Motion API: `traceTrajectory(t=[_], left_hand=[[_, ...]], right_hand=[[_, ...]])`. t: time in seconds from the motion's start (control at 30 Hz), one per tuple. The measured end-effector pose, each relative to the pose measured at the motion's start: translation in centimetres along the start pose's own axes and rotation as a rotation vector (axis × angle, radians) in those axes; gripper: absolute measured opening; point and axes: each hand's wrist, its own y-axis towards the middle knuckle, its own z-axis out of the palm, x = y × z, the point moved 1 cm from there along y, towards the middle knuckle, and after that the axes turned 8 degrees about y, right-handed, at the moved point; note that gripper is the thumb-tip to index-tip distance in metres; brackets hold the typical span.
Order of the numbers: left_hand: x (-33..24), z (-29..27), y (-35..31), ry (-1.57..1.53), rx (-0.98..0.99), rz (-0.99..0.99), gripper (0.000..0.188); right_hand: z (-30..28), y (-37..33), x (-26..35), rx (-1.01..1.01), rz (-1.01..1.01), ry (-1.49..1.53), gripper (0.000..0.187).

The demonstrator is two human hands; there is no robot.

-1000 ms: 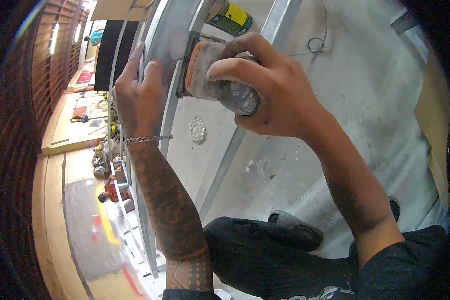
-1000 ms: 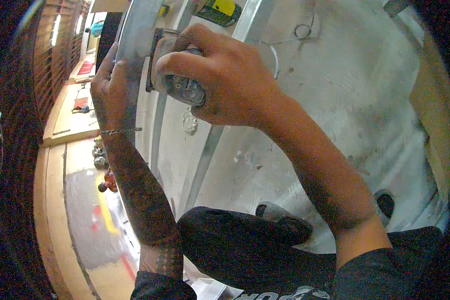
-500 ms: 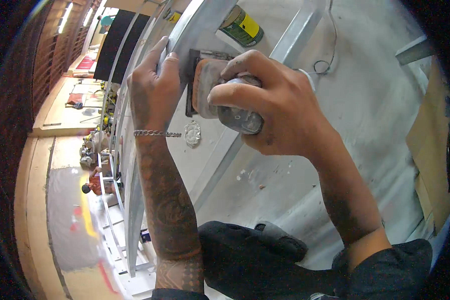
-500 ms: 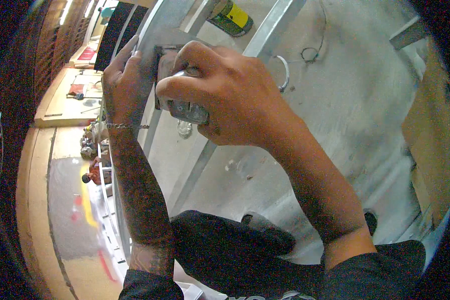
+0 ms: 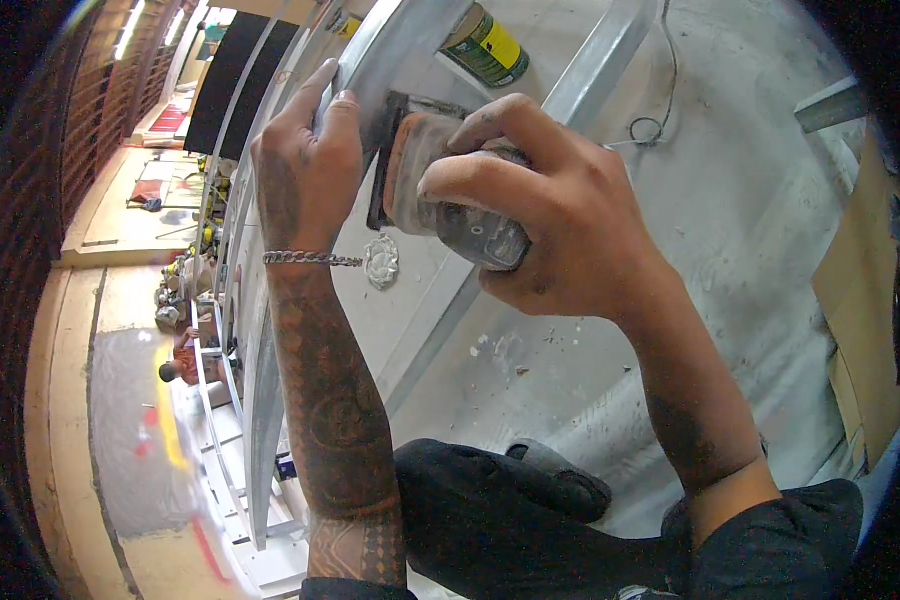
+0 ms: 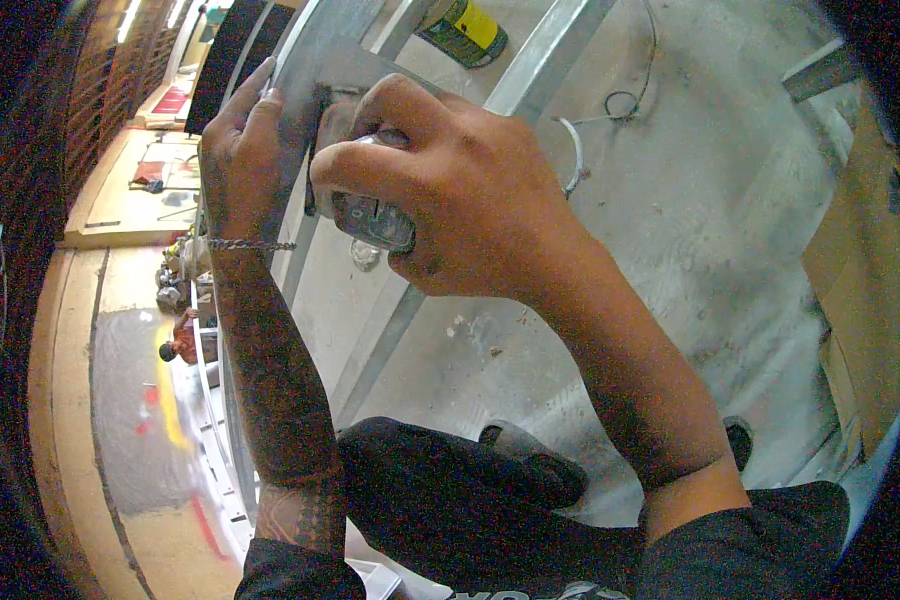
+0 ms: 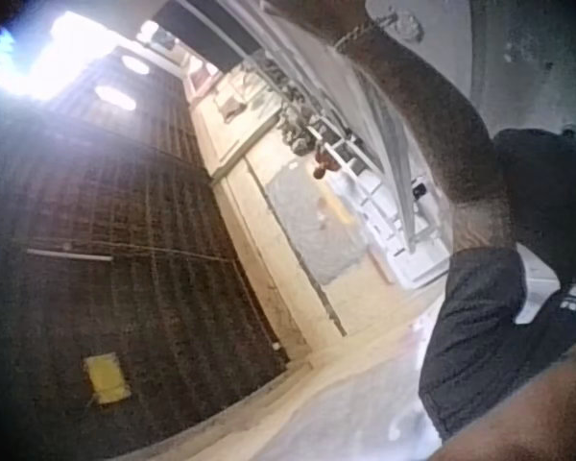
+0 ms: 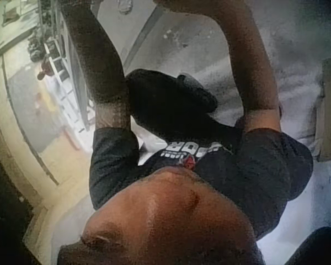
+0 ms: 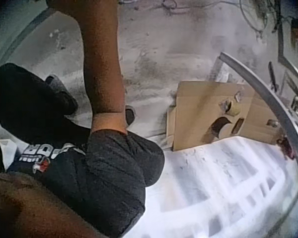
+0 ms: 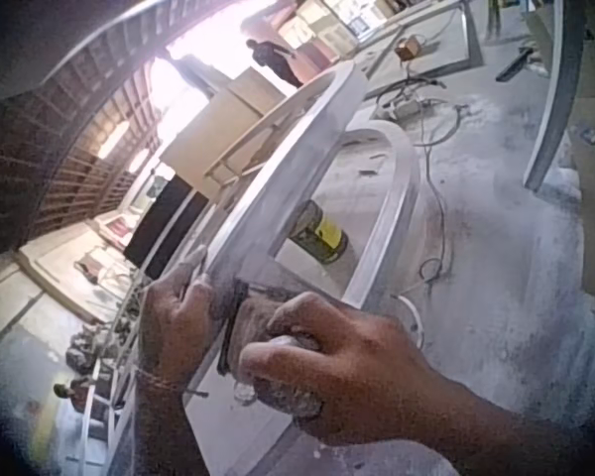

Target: The person sands the surface of a curved metal frame using an orbital sander, moving the tool along the length of the frame to smooth the joints.

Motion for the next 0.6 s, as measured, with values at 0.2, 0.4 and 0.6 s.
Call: traceTrajectory(t=[0.2,0.4,0.6], left_hand=[[-0.1,-0.1,0.1,-0.01,-0.004,0.013,0.049],[-0.2,-0.5,0.1,-0.011,-0.002,0.006,0.048],[-0.1,-0.1,0.2,-0.028,0.001,-0.008,0.048]], right_hand=[[-0.3,0.5,-0.2,-0.059,-0.009,0.008,0.061],[0.1,0.2,0.1,0.0,-0.017,0.012,0.059],[-0.6,0.9,-0.5,-0.088,-0.014,-0.001,0.058]])
